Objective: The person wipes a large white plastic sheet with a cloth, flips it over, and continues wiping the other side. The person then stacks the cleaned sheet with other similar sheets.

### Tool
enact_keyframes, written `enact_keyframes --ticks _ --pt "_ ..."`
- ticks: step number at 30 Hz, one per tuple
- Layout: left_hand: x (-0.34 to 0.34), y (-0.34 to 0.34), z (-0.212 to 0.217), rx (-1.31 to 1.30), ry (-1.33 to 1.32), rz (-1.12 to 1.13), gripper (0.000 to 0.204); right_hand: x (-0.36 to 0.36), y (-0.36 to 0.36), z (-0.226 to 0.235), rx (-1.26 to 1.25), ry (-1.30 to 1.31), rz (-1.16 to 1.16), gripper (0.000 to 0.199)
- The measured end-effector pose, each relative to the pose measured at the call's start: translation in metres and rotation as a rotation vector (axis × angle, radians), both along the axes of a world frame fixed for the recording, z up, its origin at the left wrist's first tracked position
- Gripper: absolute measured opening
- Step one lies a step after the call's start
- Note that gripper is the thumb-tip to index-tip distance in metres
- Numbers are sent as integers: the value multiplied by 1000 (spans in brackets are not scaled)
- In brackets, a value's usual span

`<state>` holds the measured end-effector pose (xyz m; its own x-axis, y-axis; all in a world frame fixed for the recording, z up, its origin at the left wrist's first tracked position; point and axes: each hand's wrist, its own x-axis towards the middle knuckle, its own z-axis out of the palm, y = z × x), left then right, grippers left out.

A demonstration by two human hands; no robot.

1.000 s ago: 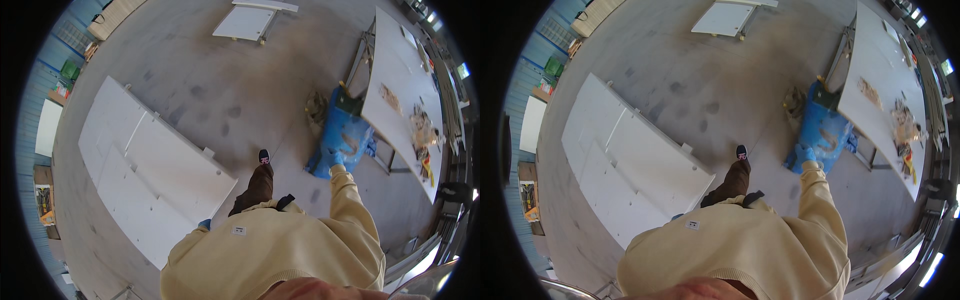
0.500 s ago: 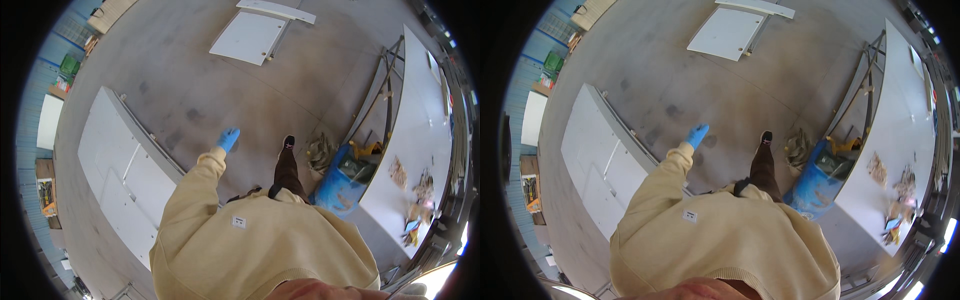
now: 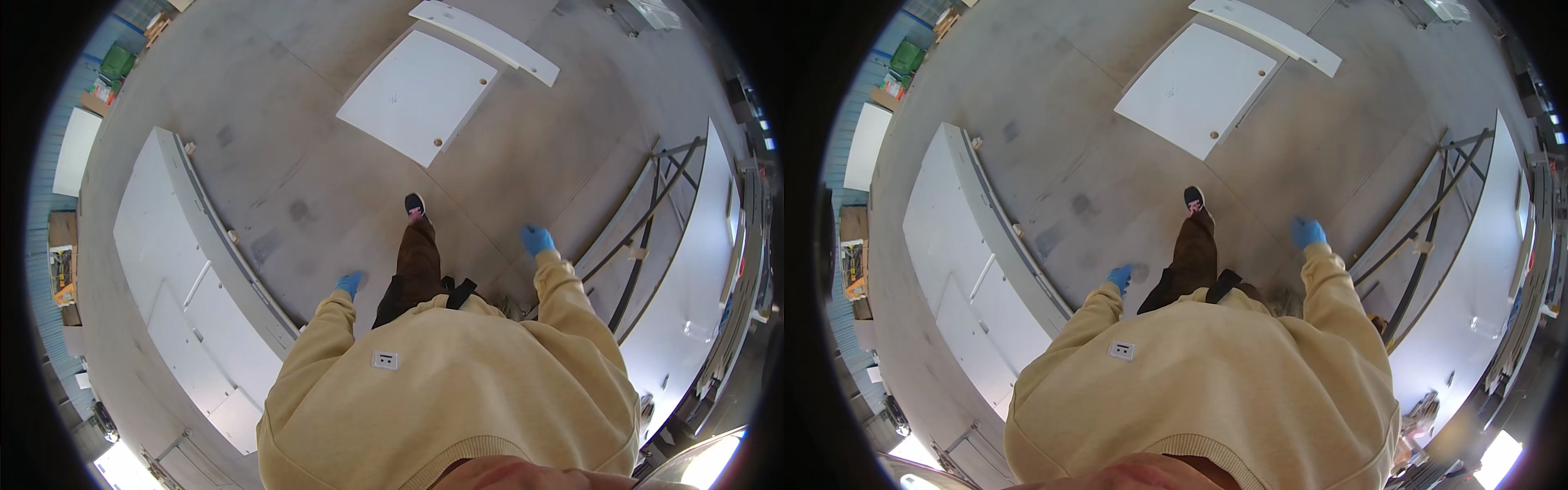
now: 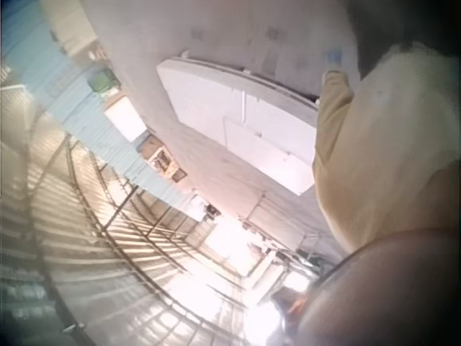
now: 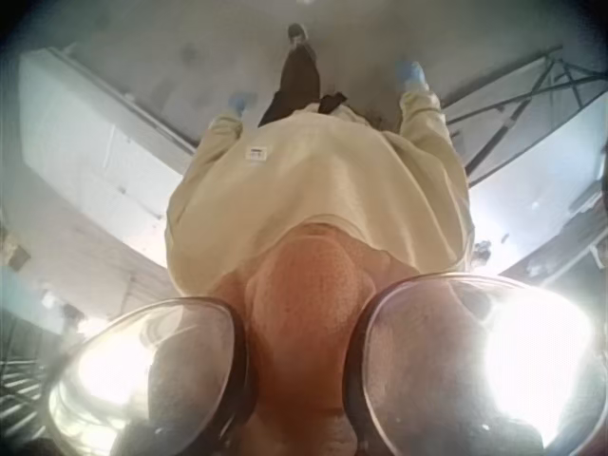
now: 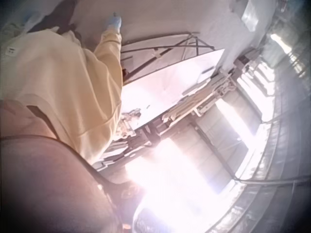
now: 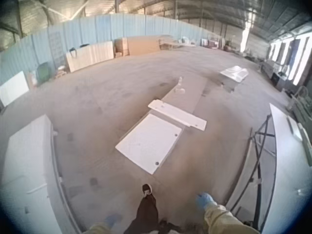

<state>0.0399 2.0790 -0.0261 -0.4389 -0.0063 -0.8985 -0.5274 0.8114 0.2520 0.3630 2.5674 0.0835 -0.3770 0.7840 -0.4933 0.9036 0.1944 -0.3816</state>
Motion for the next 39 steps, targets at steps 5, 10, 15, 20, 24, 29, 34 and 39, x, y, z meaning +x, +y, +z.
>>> enact_keyframes --ticks 5,10,15,20,24,29,34,39 --pt "-110 82 -112 -11 143 -6 46 -150 102 -15 -19 238 70 46" --pt "-153 269 -86 309 250 77 49 -178 131 -70 -230 -128 303 46" --pt "-202 355 -115 152 232 20 51 -213 172 -111 -493 -361 332 46" --pt "-226 396 -193 2 186 208 85 -267 245 -166 -451 -386 478 46" --pt "-246 444 -199 -85 160 538 91 -330 341 -223 -263 -470 626 45" --pt "-269 508 -182 -105 159 818 97 -415 475 -268 224 24 400 35" --pt "-280 536 -231 -218 197 979 99 -514 567 -272 509 109 527 40" --pt "-290 563 -243 -290 286 1091 78 -536 594 -304 468 52 521 44"
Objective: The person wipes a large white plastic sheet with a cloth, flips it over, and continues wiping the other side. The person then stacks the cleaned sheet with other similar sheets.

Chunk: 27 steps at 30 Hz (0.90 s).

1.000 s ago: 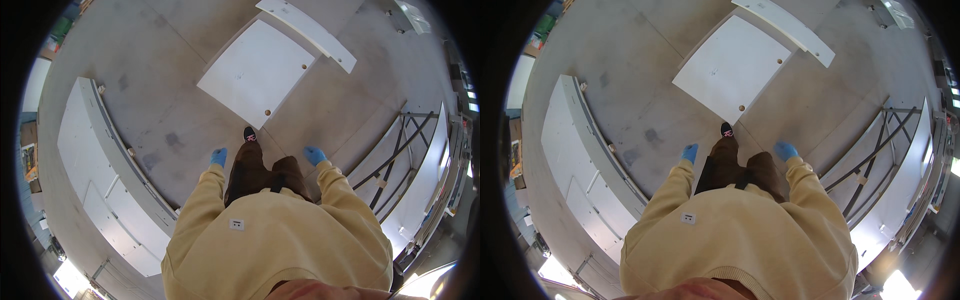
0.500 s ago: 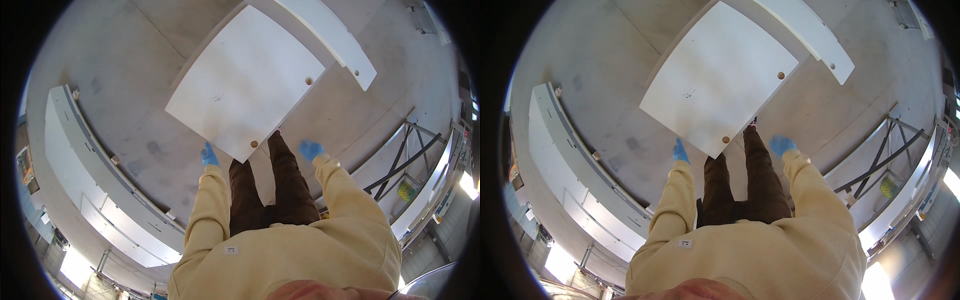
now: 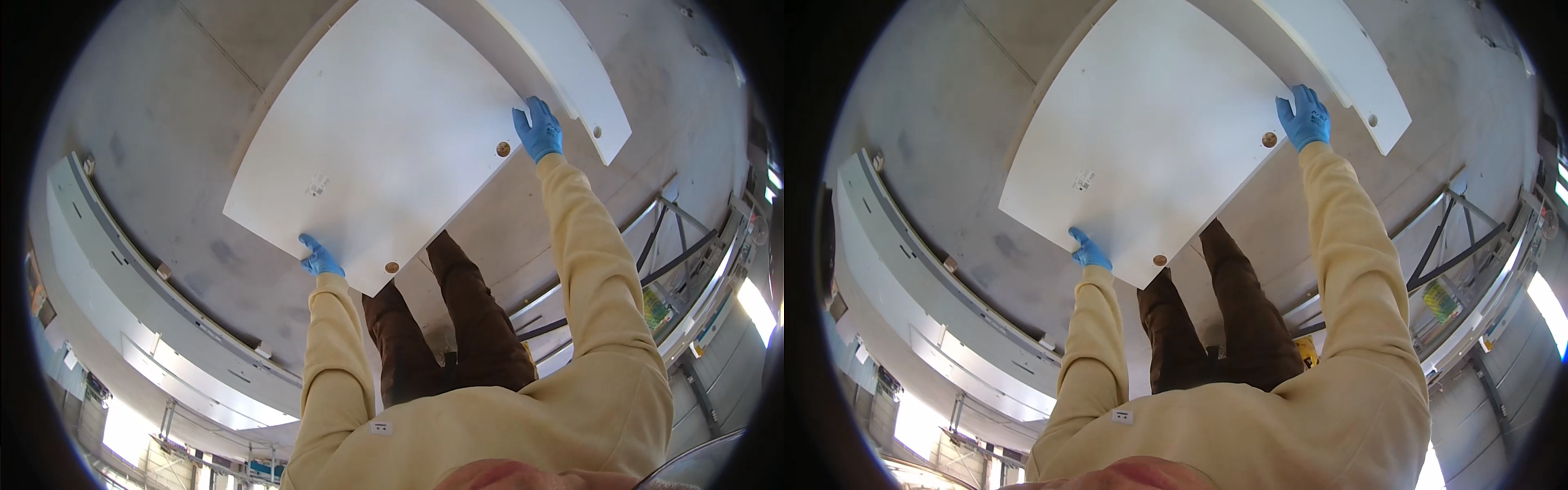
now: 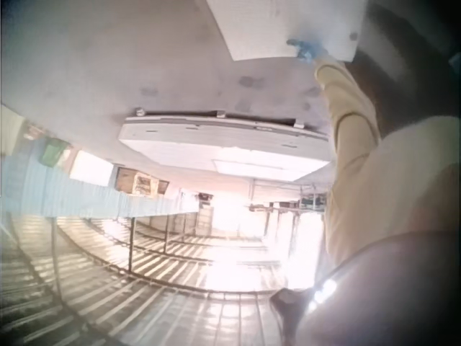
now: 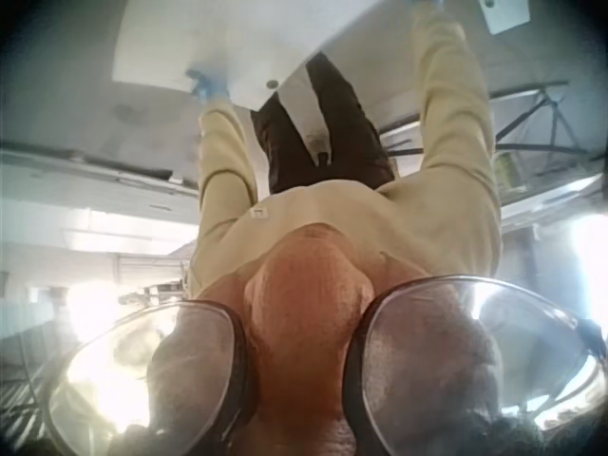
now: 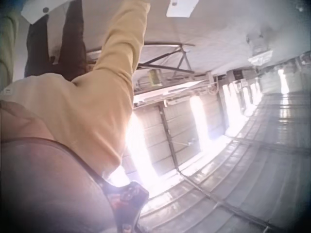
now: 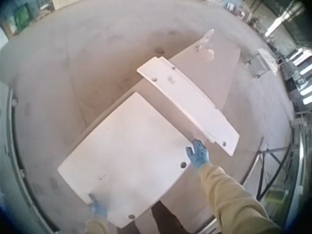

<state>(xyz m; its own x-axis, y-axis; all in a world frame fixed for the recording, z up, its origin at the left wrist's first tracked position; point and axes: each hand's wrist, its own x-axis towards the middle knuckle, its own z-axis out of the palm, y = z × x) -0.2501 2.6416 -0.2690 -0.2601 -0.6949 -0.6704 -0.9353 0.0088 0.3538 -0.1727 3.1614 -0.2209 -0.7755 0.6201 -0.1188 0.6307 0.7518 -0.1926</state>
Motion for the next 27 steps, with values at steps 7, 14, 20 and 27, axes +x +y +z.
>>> enact_keyframes --ticks 7,14,20,27 --pt "5 -12 -7 -82 6 -42 80 -11 2 -22 -165 -53 -196 56" --pt "3 -39 11 161 58 -70 96 -7 -16 -3 -157 -264 -309 60" --pt "-3 -108 -12 251 23 -160 95 87 -59 -23 -83 -157 -402 56" --pt "-30 -143 -16 393 124 -175 81 129 -54 -57 -606 -73 -758 67"
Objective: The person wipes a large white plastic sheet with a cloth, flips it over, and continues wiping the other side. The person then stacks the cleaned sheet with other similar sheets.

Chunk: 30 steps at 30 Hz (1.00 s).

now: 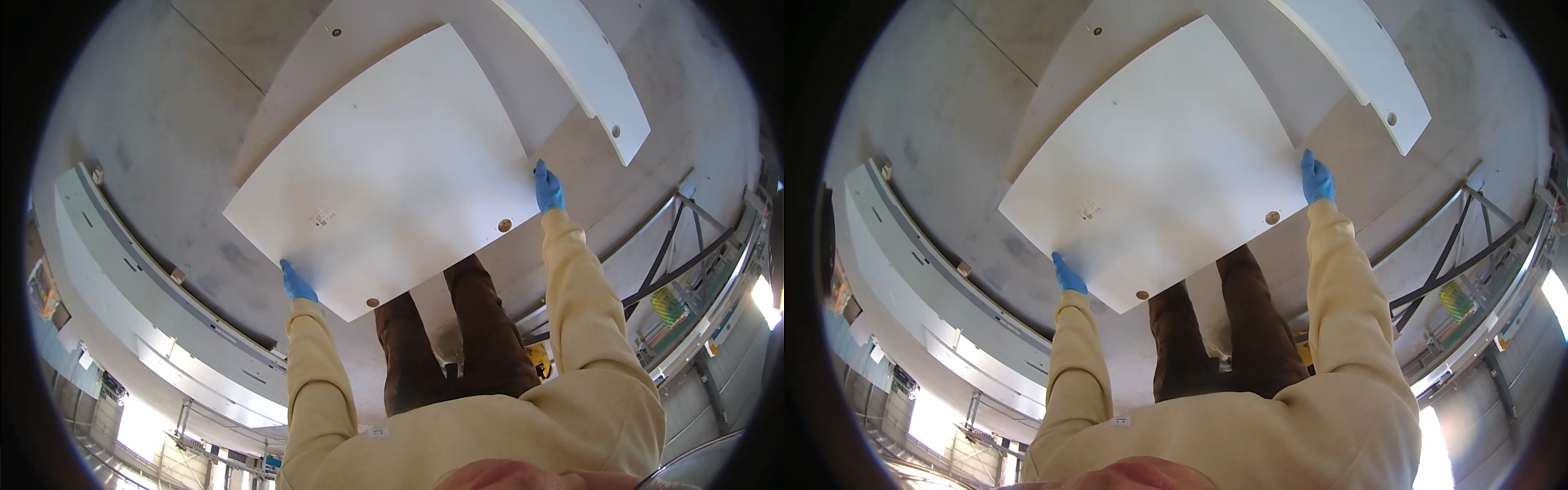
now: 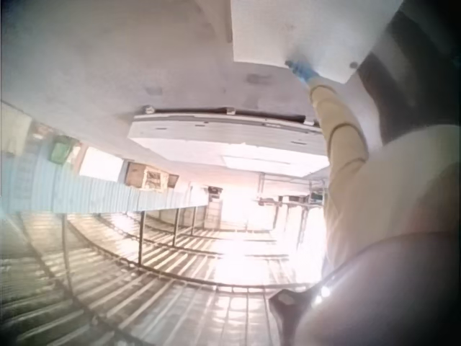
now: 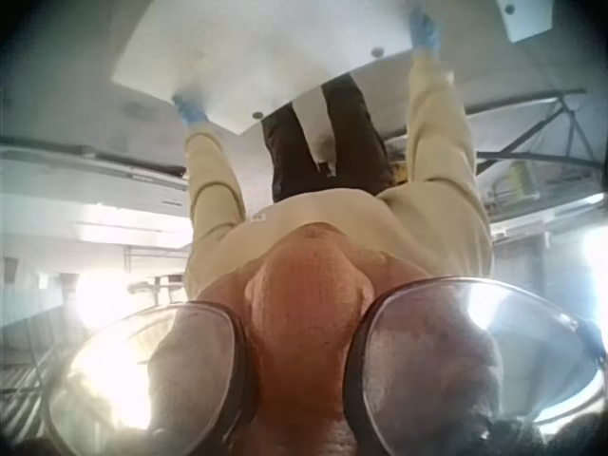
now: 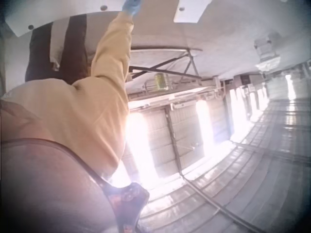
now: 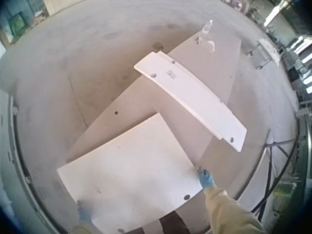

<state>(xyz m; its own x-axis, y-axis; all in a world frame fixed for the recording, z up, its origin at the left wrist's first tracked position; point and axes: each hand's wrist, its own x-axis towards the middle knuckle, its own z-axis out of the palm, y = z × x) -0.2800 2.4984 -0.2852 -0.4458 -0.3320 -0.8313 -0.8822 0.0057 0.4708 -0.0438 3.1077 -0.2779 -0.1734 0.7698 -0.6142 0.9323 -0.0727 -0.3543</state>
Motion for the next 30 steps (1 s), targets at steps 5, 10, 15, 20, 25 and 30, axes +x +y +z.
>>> enact_keyframes --ticks 5,10,15,20,25,30 --pt "-13 0 16 77 28 90 76 -27 -16 16 -15 -174 71 74" --pt "-32 -14 79 -181 -24 1 78 -2 -63 140 18 -347 116 71" --pt "-45 -14 155 -526 198 -356 72 103 -150 227 34 -240 -147 71" --pt "-62 32 221 -451 436 -662 73 240 -263 285 137 -106 -506 75" --pt "-35 147 266 -289 484 -970 73 351 -351 339 143 -63 -860 75" --pt "23 270 315 -322 675 -1190 72 419 -378 358 310 71 -1117 77"
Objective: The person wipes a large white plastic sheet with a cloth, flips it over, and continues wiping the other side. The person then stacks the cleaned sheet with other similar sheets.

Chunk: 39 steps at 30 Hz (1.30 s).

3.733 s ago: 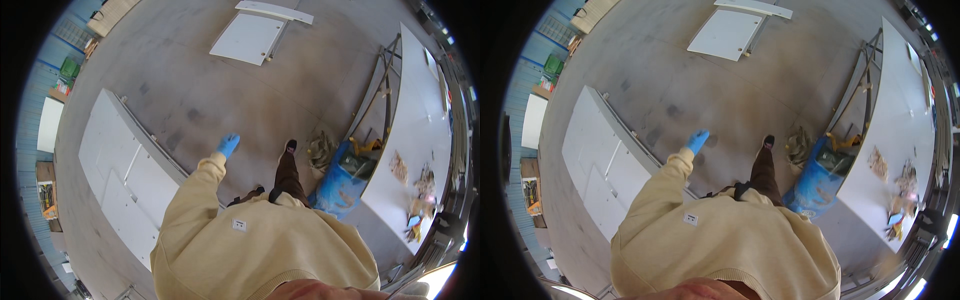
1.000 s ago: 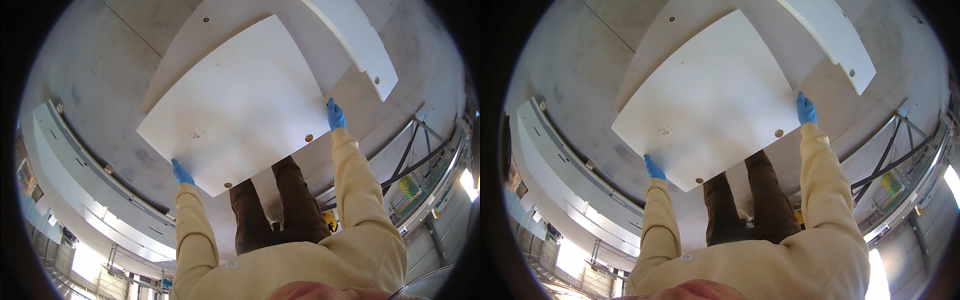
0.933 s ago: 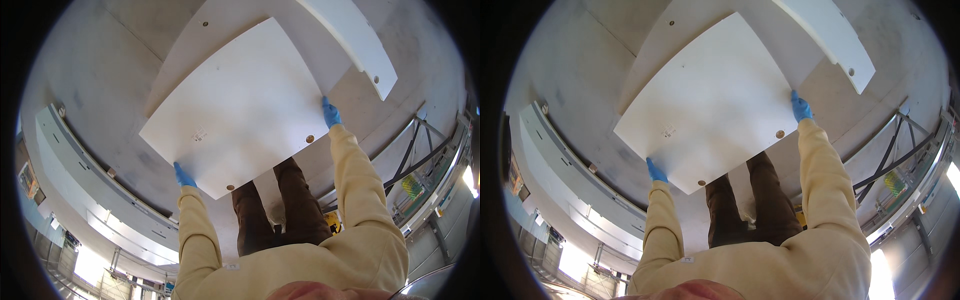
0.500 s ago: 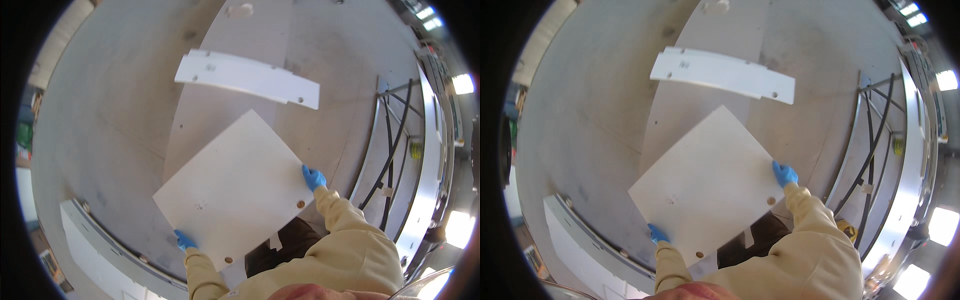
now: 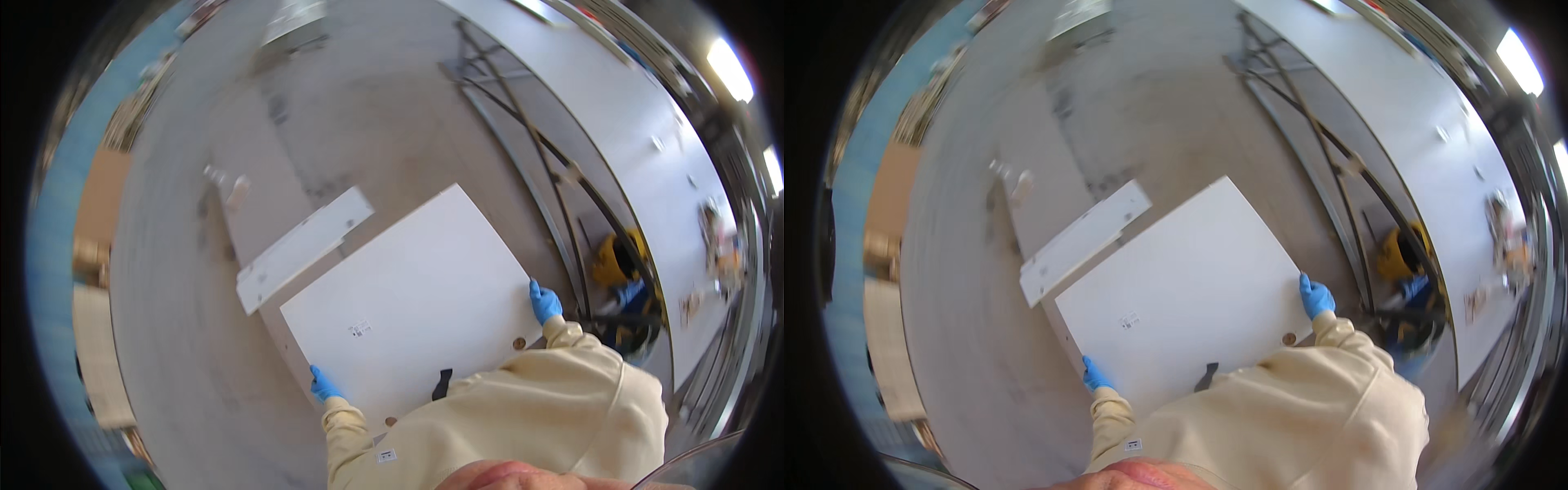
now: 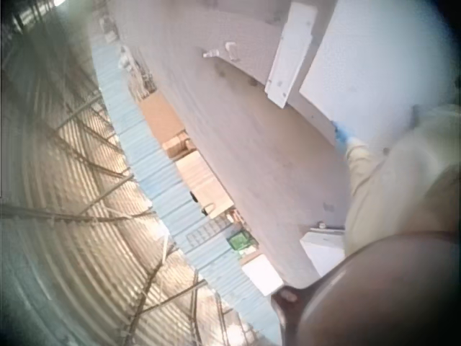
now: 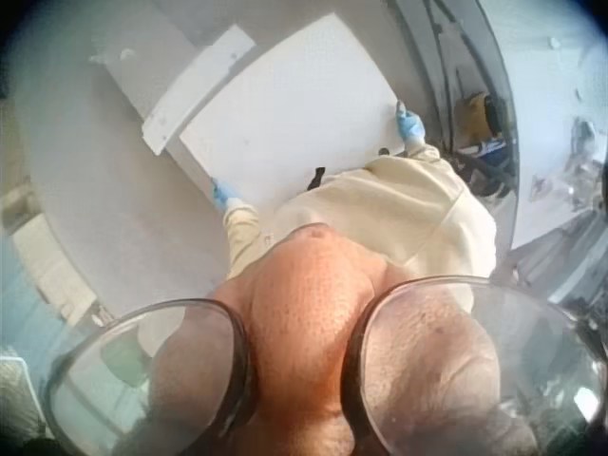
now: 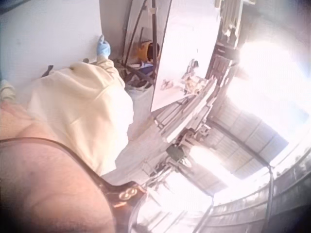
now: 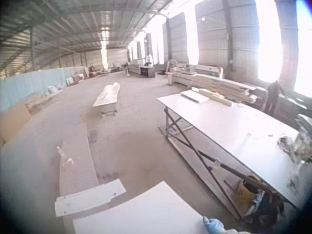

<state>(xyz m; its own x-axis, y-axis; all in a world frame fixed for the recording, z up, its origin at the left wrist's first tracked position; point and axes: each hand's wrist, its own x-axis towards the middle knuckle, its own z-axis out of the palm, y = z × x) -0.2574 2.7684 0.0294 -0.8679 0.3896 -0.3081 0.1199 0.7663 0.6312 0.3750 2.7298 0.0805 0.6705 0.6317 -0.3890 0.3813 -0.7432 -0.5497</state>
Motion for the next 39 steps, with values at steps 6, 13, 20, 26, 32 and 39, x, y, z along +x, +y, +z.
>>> enact_keyframes --ticks 6,13,20,26,32,39 --pt "179 155 84 257 -232 -266 64 118 -15 57 -2 31 -260 73" --pt "368 316 92 304 -345 -673 61 221 -49 88 30 27 -613 73" --pt "580 445 83 258 -332 -1049 63 258 -89 48 87 -85 -1041 81" --pt "768 487 104 115 -216 -1496 67 257 -109 37 124 -133 -1295 81" --pt "926 498 121 193 -83 -1813 69 255 -107 19 198 -101 -1494 81" --pt "1068 463 115 71 -88 -1947 72 296 -112 29 61 -84 -1663 79"
